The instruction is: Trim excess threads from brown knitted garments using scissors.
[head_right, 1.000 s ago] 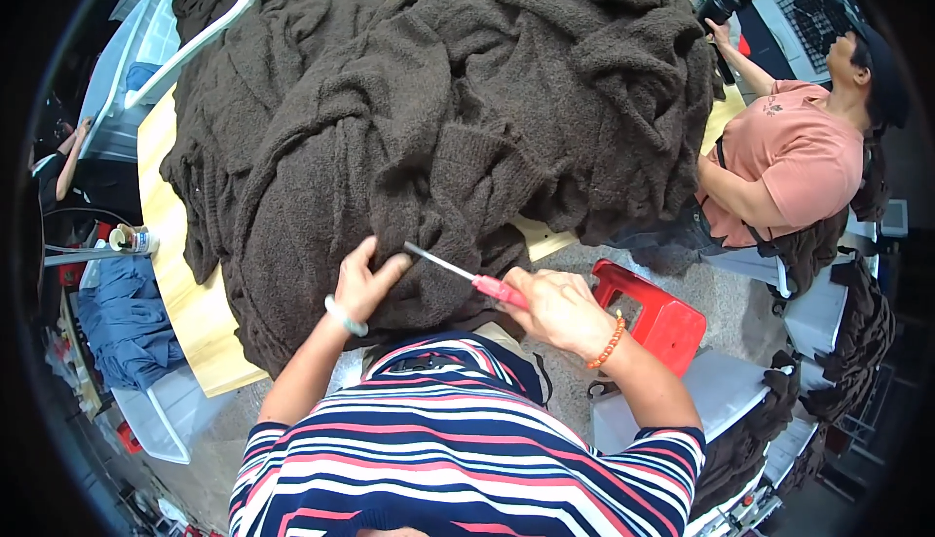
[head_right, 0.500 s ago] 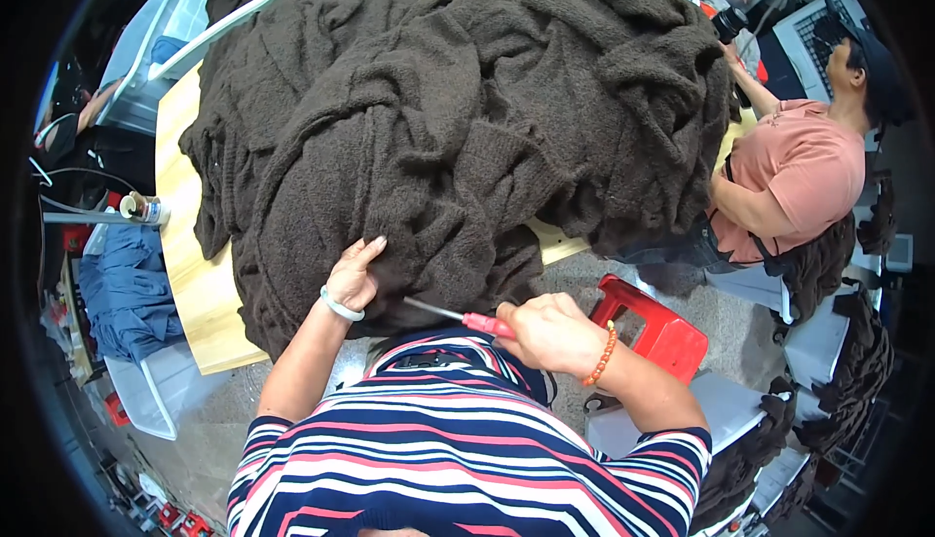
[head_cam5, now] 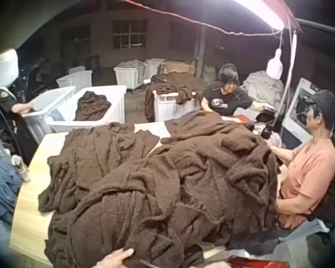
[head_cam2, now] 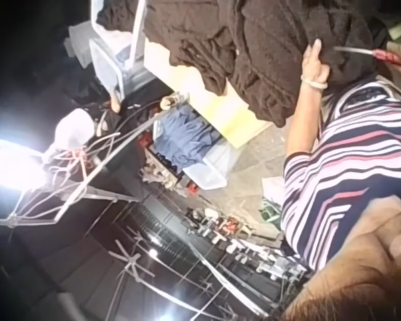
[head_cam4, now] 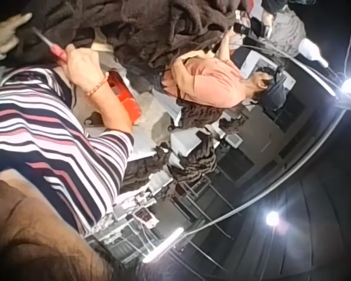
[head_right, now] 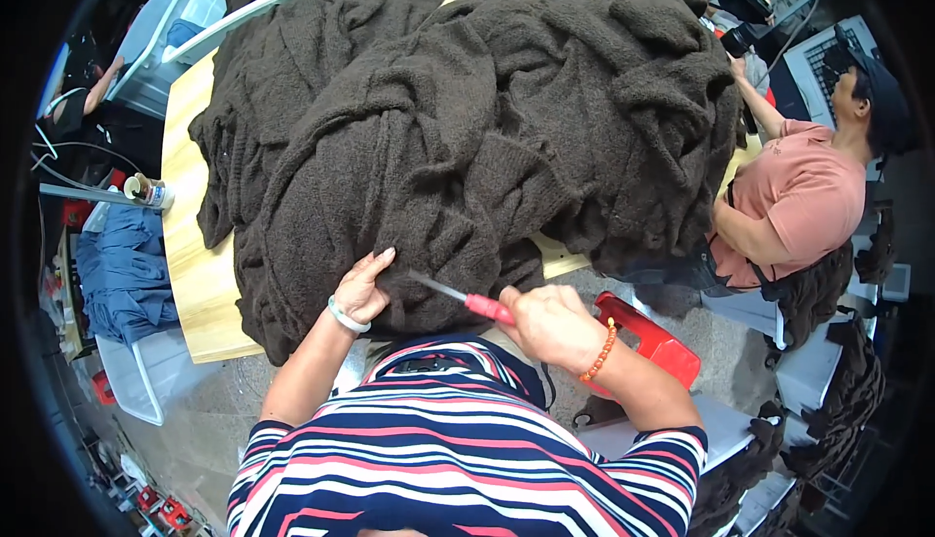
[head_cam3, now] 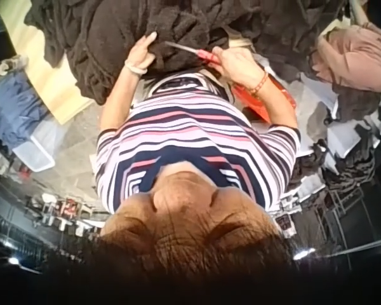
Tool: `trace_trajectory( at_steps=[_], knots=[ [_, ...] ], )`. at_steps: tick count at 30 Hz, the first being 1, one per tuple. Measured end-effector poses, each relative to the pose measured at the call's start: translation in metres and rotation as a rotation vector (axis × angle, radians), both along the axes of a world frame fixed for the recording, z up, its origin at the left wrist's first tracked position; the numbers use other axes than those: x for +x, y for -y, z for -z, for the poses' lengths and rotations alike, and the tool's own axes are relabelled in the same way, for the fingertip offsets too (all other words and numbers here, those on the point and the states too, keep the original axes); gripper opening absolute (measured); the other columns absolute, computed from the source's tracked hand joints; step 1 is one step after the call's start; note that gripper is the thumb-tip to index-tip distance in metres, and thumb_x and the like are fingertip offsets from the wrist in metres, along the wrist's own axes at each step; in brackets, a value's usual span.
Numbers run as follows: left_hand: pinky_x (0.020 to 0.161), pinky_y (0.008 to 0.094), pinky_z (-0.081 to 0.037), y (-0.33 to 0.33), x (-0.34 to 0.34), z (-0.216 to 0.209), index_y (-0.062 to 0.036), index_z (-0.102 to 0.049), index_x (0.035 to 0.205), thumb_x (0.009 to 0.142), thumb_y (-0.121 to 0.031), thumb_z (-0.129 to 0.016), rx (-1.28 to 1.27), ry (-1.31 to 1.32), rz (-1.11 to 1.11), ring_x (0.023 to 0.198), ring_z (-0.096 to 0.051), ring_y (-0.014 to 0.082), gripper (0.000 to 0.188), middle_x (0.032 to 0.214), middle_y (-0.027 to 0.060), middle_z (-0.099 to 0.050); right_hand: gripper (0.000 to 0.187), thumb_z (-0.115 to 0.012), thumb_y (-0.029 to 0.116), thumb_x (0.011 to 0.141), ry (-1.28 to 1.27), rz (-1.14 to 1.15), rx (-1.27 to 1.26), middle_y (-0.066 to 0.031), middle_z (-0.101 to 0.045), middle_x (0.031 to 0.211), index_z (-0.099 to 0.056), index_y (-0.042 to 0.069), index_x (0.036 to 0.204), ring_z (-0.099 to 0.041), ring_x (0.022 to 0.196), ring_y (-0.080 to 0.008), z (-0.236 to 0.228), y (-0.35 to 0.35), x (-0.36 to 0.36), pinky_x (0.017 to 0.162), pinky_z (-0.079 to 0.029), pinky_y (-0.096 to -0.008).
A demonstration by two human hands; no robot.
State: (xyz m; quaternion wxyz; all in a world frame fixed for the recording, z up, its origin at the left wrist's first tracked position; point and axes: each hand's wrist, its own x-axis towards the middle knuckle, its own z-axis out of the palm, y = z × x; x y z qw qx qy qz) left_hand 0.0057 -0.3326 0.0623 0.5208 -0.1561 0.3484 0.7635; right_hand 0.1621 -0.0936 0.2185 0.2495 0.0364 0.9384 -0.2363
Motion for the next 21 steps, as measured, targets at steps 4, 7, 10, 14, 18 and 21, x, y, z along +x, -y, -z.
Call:
trace_trajectory(
  at_steps=[4,7,10,14,18,21],
  knots=[
    [0.098,0.0424,-0.05,0.004,-0.005,0.0,-0.0063,-0.061,0.117,0.097,-0.015,-0.057,0.0,0.011,0.059,0.109,-0.063,0.0235,0.023,0.116,0.0085,-0.066,0.025,-0.063,0.026,0.087,0.038,-0.111,-0.081,-0.0195,-0.065,0.073,-0.059,0.004,0.096,-0.067,0.078,-0.0374,-0.006,0.002,-0.003,0.07,-0.052,-0.047],
    [0.097,0.0416,-0.051,-0.005,-0.005,-0.011,-0.0047,-0.058,0.122,0.097,-0.015,-0.058,-0.035,-0.011,0.041,0.108,-0.063,0.0234,0.028,0.119,0.0089,-0.064,0.024,-0.063,0.026,0.087,0.044,-0.043,-0.016,-0.0188,-0.066,0.074,-0.059,0.004,0.096,-0.067,0.078,-0.0373,-0.006,-0.008,-0.005,0.07,-0.051,-0.0466],
    [0.097,0.0398,-0.05,-0.015,-0.008,-0.02,-0.0029,-0.049,0.133,0.096,-0.015,-0.06,-0.134,-0.277,0.09,0.113,-0.06,0.021,0.041,0.125,0.0096,-0.06,0.024,-0.064,0.027,0.087,-0.032,0.057,0.005,-0.0179,-0.066,0.075,-0.058,0.005,0.097,-0.066,0.078,-0.0372,-0.009,-0.017,-0.001,0.069,-0.051,-0.0464],
    [0.105,0.0389,-0.041,-0.051,-0.027,-0.023,0.0003,-0.039,0.14,0.08,-0.026,-0.078,-0.771,-1.362,0.259,0.123,-0.053,0.033,0.077,0.13,0.0221,-0.056,0.026,-0.064,0.03,0.087,-0.235,0.175,-0.061,-0.0176,-0.065,0.077,-0.056,0.008,0.099,-0.066,0.078,-0.0362,0.005,-0.028,0.005,0.069,-0.05,-0.0462],
    [0.093,0.0323,-0.047,-0.09,-0.063,0.008,0.002,-0.059,0.122,0.08,-0.016,-0.075,-0.639,-1.523,0.074,0.105,-0.063,0.0255,0.048,0.111,0.0163,-0.066,0.024,-0.064,0.028,0.087,-0.271,0.179,0.001,-0.0162,-0.064,0.073,-0.056,0.007,0.095,-0.066,0.077,-0.0361,0.009,-0.027,-0.005,0.067,-0.05,-0.0469],
    [0.051,0.0268,-0.03,-0.099,-0.076,0.062,-0.0036,-0.042,0.064,0.083,-0.006,-0.069,-0.475,-1.094,0.02,0.061,-0.034,0.0055,0.034,0.065,-0.0072,-0.04,0.025,-0.065,0.027,0.086,-0.234,0.183,0.076,-0.0148,-0.064,0.07,-0.056,0.004,0.093,-0.067,0.076,-0.0346,0.0,-0.028,-0.003,0.068,-0.051,-0.0453]
  ],
)
